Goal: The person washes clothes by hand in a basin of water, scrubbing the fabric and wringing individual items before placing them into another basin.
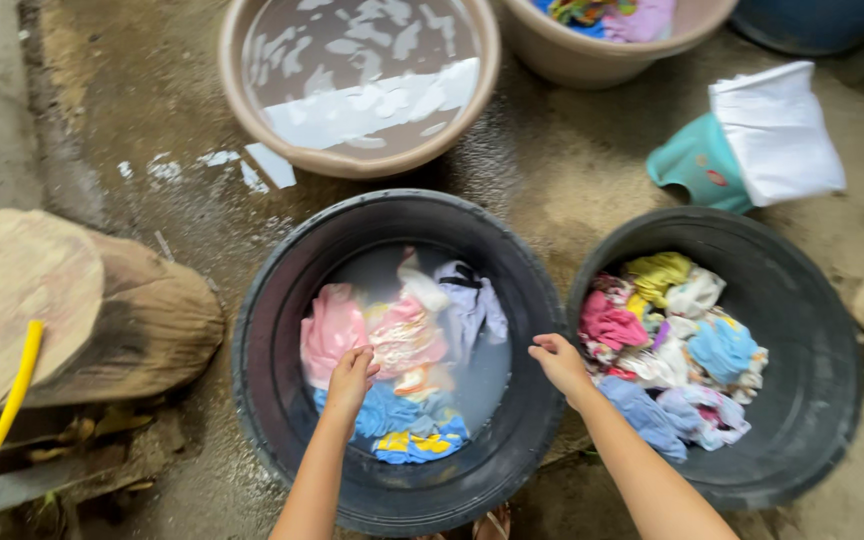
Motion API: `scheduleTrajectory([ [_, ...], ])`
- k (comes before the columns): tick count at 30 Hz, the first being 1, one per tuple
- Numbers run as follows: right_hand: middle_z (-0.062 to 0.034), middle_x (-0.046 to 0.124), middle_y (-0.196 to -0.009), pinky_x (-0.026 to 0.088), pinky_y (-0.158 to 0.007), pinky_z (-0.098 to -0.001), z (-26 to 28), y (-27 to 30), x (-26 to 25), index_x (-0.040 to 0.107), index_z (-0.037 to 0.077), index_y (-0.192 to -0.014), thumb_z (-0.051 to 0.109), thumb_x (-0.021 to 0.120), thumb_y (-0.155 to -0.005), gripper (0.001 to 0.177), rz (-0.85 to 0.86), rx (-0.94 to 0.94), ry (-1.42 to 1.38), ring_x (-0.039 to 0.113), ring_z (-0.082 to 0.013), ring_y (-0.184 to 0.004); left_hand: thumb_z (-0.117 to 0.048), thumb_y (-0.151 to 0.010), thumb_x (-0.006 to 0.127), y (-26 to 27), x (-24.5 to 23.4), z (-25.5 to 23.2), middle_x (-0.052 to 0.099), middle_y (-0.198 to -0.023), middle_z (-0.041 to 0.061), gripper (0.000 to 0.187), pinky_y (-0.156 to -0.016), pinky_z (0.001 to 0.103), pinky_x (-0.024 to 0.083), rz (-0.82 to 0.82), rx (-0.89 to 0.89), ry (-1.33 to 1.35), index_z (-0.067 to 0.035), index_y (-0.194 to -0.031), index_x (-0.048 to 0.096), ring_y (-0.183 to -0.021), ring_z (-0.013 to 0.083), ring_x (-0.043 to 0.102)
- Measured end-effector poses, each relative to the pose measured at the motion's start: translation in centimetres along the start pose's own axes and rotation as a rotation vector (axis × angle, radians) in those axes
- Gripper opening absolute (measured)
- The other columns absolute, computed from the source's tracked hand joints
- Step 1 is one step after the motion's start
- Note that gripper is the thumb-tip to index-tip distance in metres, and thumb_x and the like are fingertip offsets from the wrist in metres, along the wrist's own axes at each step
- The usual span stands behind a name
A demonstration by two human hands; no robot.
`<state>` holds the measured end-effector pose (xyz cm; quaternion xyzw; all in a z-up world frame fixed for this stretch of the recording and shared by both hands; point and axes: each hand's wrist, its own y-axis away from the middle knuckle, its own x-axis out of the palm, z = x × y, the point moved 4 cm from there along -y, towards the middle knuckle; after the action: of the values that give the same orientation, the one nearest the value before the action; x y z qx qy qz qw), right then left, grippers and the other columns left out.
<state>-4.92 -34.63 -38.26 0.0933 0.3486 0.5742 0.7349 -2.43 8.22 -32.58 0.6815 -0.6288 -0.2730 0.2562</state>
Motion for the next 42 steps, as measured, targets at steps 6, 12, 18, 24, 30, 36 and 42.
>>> scheduleTrajectory([
  [6,-0.0104,0.075,-0.11,0.057,-0.083,-0.0367,0.3,-1.0,13.9,0.073,0.007,-0.114,0.027,0.074,-0.083,0.037,0.283,-0.081,0.291,0.072,-0.0215,-0.099,-0.021,-0.096,0.06,-0.4,-5.9,5.2,0.073,-0.119,0.009,0.035,-0.091,0.03,0.052,-0.228,0.137,-0.071,-0.005,-0.127,0.067,-0.107,0.0185,0.071],
  [12,-0.0182,0.077,-0.1,0.057,-0.089,-0.0416,-4.2,2.2,26.6,0.076,0.018,-0.117,0.022,0.067,-0.084,0.034,0.568,-0.242,0.672,0.075,-0.0304,-0.096,-0.014,-0.092,0.064,-0.6,-8.6,9.8,0.072,-0.12,0.009,0.036,-0.093,0.031,0.049,-0.32,0.093,-0.041,-0.004,-0.126,0.067,-0.107,0.0178,0.066],
  [18,-0.0365,0.047,-0.14,0.049,-0.101,-0.0474,-6.9,7.6,33.6,0.062,0.025,-0.14,0.011,0.066,-0.08,0.061,0.655,-0.551,0.869,0.058,-0.047,-0.12,-0.011,-0.089,0.062,-0.5,-9.1,11.4,0.07,-0.123,0.005,0.039,-0.086,0.032,0.051,-0.284,-0.023,0.03,-0.008,-0.128,0.065,-0.103,0.0162,0.065],
  [24,-0.0261,0.056,-0.132,0.053,-0.088,-0.0528,-8.5,8.8,34.3,0.059,0.014,-0.127,0.021,0.071,-0.08,0.049,0.635,-0.494,0.999,0.063,-0.0433,-0.109,-0.01,-0.091,0.064,0.2,-9.0,10.6,0.071,-0.117,0.005,0.032,-0.078,0.031,0.052,-0.16,-0.038,-0.053,-0.01,-0.122,0.069,-0.09,0.0193,0.062],
  [30,-0.0206,0.071,-0.09,0.055,-0.076,-0.0516,0.1,8.1,30.7,0.068,0.007,-0.099,0.027,0.076,-0.077,0.031,0.461,-0.593,0.858,0.069,-0.0392,-0.085,0.003,-0.078,0.056,0.5,-8.9,10.7,0.075,-0.114,0.006,0.043,-0.081,0.027,0.054,-0.149,-0.009,-0.192,-0.012,-0.117,0.07,-0.103,0.0152,0.071],
  [36,-0.0152,0.067,-0.072,0.053,-0.063,-0.039,12.5,12.8,22.9,0.066,0.001,-0.091,0.027,0.076,-0.073,0.033,0.536,-0.429,0.429,0.067,-0.0228,-0.065,-0.01,-0.055,0.089,3.4,-6.0,6.1,0.058,-0.134,0.013,0.08,-0.106,0.038,0.05,-0.081,0.212,-0.565,-0.012,-0.129,0.058,-0.127,0.0305,0.057],
  [42,0.0021,0.054,-0.063,0.04,-0.05,-0.0262,22.3,17.0,15.7,0.065,0.003,-0.081,0.026,0.082,-0.081,0.028,0.625,-0.385,0.192,0.049,-0.0041,-0.058,-0.027,-0.038,0.11,9.1,-2.1,-0.6,0.033,-0.157,0.025,0.147,-0.11,0.046,0.029,-0.039,0.561,-0.6,-0.003,-0.153,0.023,-0.145,0.0465,0.032],
])
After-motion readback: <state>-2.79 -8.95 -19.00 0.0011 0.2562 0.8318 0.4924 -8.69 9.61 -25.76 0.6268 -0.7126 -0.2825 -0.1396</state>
